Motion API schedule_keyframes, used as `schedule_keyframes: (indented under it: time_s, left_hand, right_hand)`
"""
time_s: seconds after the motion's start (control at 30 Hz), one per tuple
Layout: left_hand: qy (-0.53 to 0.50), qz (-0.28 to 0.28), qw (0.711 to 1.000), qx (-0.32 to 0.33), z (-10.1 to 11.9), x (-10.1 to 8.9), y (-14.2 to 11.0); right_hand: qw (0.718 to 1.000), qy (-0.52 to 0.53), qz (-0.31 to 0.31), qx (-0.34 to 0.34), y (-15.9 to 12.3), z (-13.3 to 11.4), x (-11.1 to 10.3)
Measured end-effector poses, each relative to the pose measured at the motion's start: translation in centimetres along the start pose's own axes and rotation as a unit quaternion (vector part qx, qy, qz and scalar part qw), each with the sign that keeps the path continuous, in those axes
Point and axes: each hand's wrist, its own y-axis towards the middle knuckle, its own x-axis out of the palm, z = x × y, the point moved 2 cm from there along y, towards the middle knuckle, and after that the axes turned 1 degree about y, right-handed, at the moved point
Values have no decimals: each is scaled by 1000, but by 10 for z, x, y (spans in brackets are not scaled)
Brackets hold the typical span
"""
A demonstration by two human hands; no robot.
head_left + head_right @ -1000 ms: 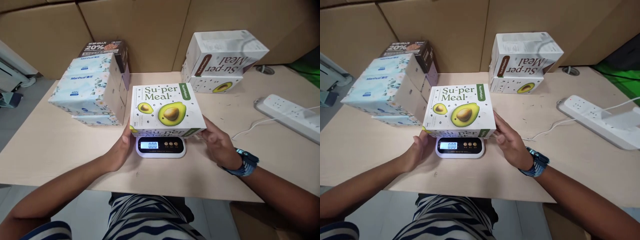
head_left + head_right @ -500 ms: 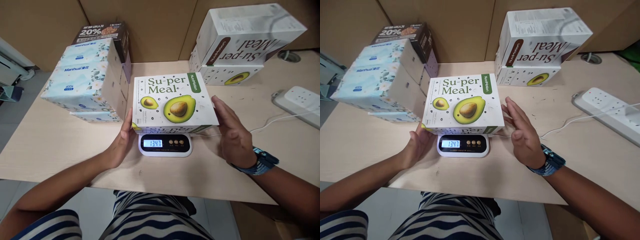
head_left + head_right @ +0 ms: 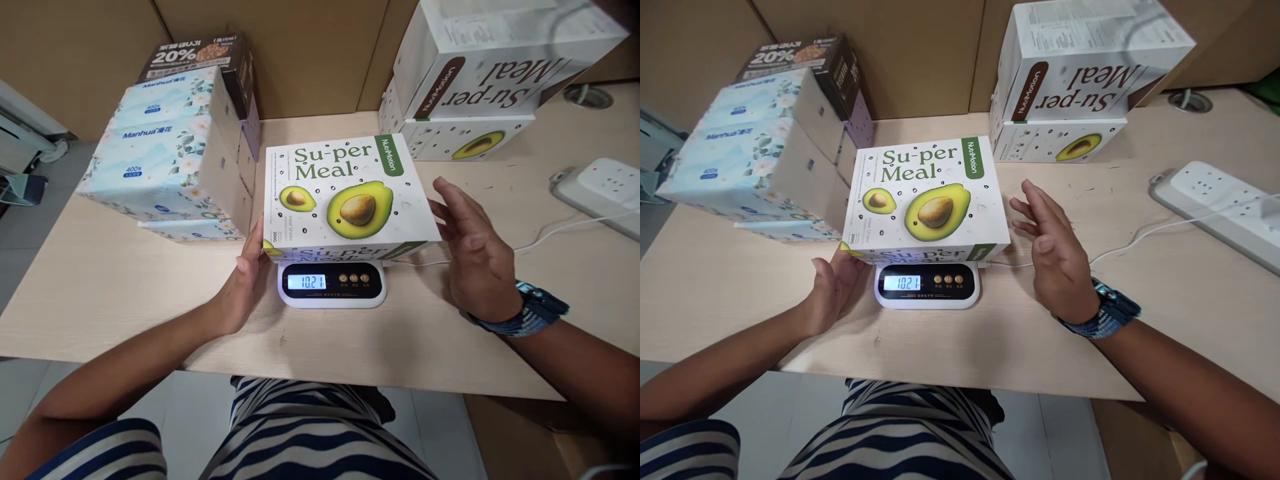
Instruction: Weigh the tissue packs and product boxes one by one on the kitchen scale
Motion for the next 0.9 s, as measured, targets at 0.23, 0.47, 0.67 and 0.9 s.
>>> schedule_keyframes:
  time_s: [0.23, 0.47, 0.67, 0.9]
  left_hand:
    - [-17, -7, 1000, 4, 4, 3, 3]
    - [-3, -7, 1000, 19, 4, 3, 6]
    - [-11, 3, 1000, 11, 9, 7, 6]
    - [-10, 14, 1000, -8, 9, 7, 6]
  right_hand:
    - [1000, 8, 5, 10, -1, 3, -1]
    - [1000, 10, 7, 21, -2, 5, 0]
    - [999, 16, 4, 35, -2, 5, 0]
    - [999, 18, 5, 29, -2, 4, 1]
